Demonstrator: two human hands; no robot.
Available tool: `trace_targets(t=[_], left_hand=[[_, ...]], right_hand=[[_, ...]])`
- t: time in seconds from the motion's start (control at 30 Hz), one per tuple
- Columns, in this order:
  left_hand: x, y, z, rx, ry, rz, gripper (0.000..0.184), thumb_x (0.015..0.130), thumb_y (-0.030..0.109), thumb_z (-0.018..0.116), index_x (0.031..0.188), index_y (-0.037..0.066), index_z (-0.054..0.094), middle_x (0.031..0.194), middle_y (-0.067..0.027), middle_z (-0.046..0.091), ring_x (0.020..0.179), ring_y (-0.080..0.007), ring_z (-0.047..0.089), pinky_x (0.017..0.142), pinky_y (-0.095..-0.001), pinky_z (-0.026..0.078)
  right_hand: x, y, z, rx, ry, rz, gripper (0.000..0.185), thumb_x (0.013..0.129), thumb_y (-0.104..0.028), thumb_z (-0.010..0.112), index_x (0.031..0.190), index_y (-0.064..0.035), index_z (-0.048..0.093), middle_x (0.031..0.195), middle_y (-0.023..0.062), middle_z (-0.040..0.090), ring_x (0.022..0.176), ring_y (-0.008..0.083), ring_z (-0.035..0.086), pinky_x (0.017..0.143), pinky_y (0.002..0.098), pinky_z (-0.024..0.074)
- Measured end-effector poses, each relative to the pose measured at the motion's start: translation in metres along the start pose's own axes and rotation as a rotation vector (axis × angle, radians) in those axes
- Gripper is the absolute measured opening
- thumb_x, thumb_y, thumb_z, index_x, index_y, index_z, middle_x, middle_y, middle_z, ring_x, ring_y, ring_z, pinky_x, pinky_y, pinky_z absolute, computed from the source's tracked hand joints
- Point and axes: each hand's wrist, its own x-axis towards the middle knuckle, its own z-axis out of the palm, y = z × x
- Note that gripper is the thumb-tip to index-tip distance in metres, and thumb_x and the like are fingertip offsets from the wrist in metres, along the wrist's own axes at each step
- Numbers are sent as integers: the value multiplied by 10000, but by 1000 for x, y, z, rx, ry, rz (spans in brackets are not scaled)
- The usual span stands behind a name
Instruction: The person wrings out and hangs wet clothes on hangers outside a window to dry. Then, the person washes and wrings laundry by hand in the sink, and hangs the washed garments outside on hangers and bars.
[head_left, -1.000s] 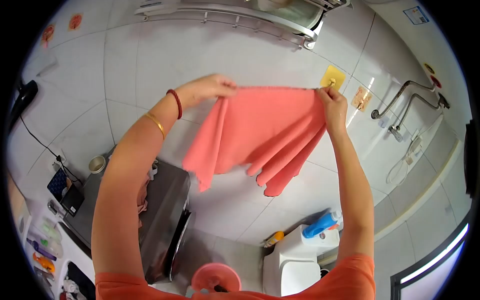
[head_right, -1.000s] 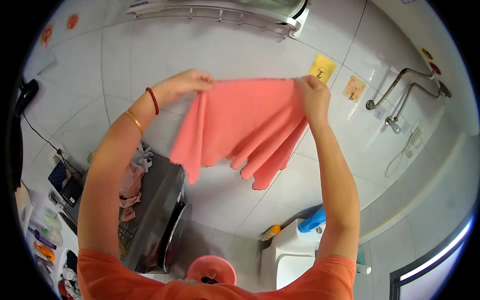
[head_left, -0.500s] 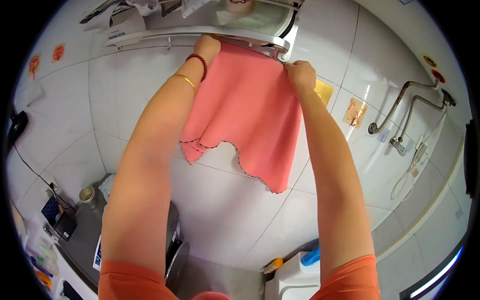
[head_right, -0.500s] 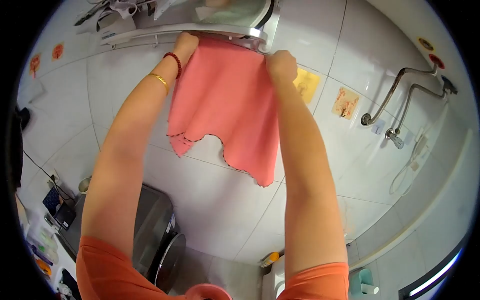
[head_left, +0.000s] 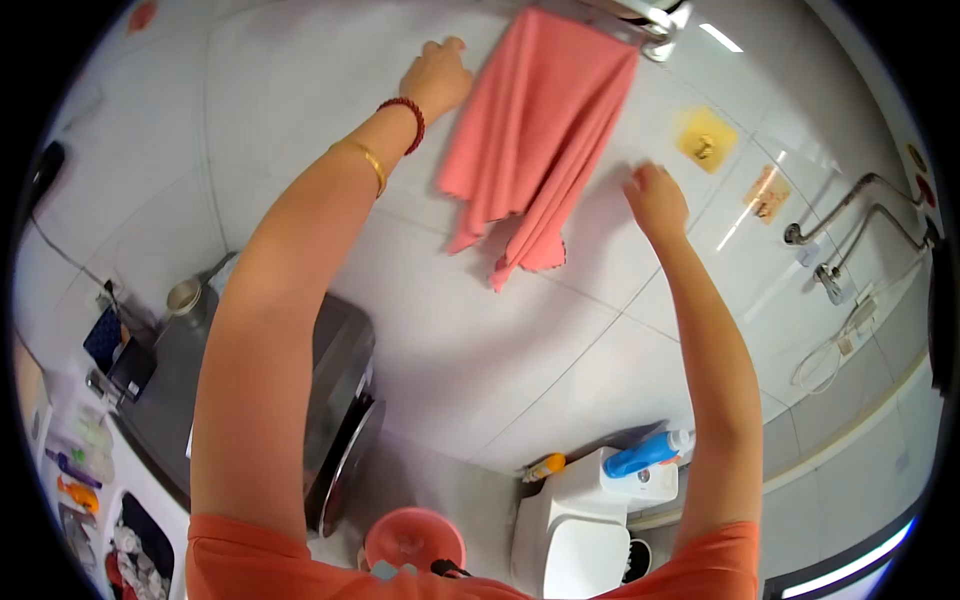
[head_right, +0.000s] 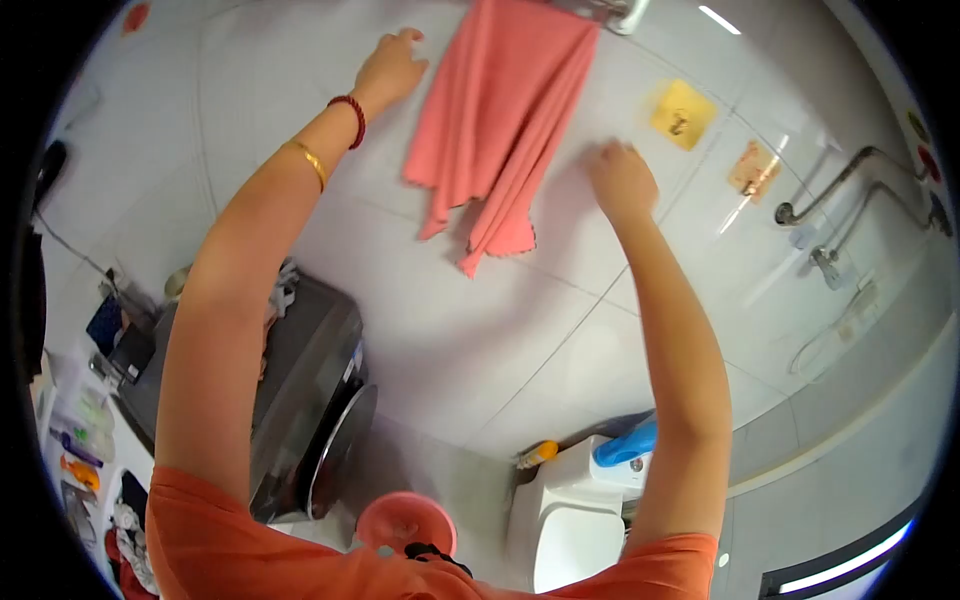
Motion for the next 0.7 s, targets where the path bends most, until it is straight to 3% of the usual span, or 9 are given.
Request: trace_targets(t=[0.03,0.1,0.17,0.23,0.37,0.43,0.53,0.63,0.7], left_hand=[[-17,-18,-2,14,-52,66,366,793,222,531,1137,98,498,1190,-187,437,1050,-348,483,876,-391,408],[-54,-52,-5,-14,-148,99,302,785,222,540,1066,111,559,1147,-174,464,1016,-333,500,851,-396,424],[-100,-86,-14,-138,-230,145,257,775,242,568,978,87,598,1112,-176,483,981,-325,511,811,-386,436],[-161,-111,-31,-296,-266,48,226,766,234,582,908,62,616,977,-167,549,878,-275,548,742,-357,448],[-293,-145,-91,-482,-396,-99,204,742,182,575,847,13,622,665,-113,581,644,-178,544,613,-305,436],[-346,-148,-145,-303,-515,-240,226,748,198,587,916,48,612,834,-91,559,700,-164,525,645,-302,430],[-430,-184,-187,-236,-450,-359,227,764,195,579,926,38,607,841,-80,554,711,-153,514,646,-289,422],[-516,-167,-257,-332,-266,-712,209,782,172,574,942,41,606,854,-69,551,786,-141,517,696,-265,419],[-578,-167,-286,-131,-125,-734,179,785,110,586,943,28,602,924,-76,561,791,-137,543,706,-258,447]], right_hand=[[-28,18,10,101,-5,-54,286,771,-314,477,884,-82,600,879,143,593,896,312,554,734,412,432],[-88,41,17,265,-172,58,256,731,-252,557,867,-41,604,843,159,599,826,306,565,721,378,438],[-145,65,29,400,-313,240,235,742,-232,589,862,-30,604,762,113,602,746,217,571,657,322,452],[-186,51,17,606,-486,425,223,779,-219,583,935,-61,587,808,21,573,719,109,527,569,246,441],[-236,3,-9,829,-661,419,154,835,-198,534,914,-68,558,786,3,524,719,108,492,631,246,426],[-258,-18,-13,897,-694,408,141,844,-206,538,903,-80,558,782,-11,513,727,96,484,640,241,418],[-285,-28,2,982,-810,386,134,845,-201,541,911,-85,556,791,-19,511,723,84,475,639,236,414],[-315,-45,14,1027,-954,340,131,845,-188,537,924,-84,554,805,-21,515,722,78,470,638,230,410],[-337,-59,24,1062,-1028,322,131,845,-178,533,932,-82,554,815,-21,519,724,75,469,637,227,410]])
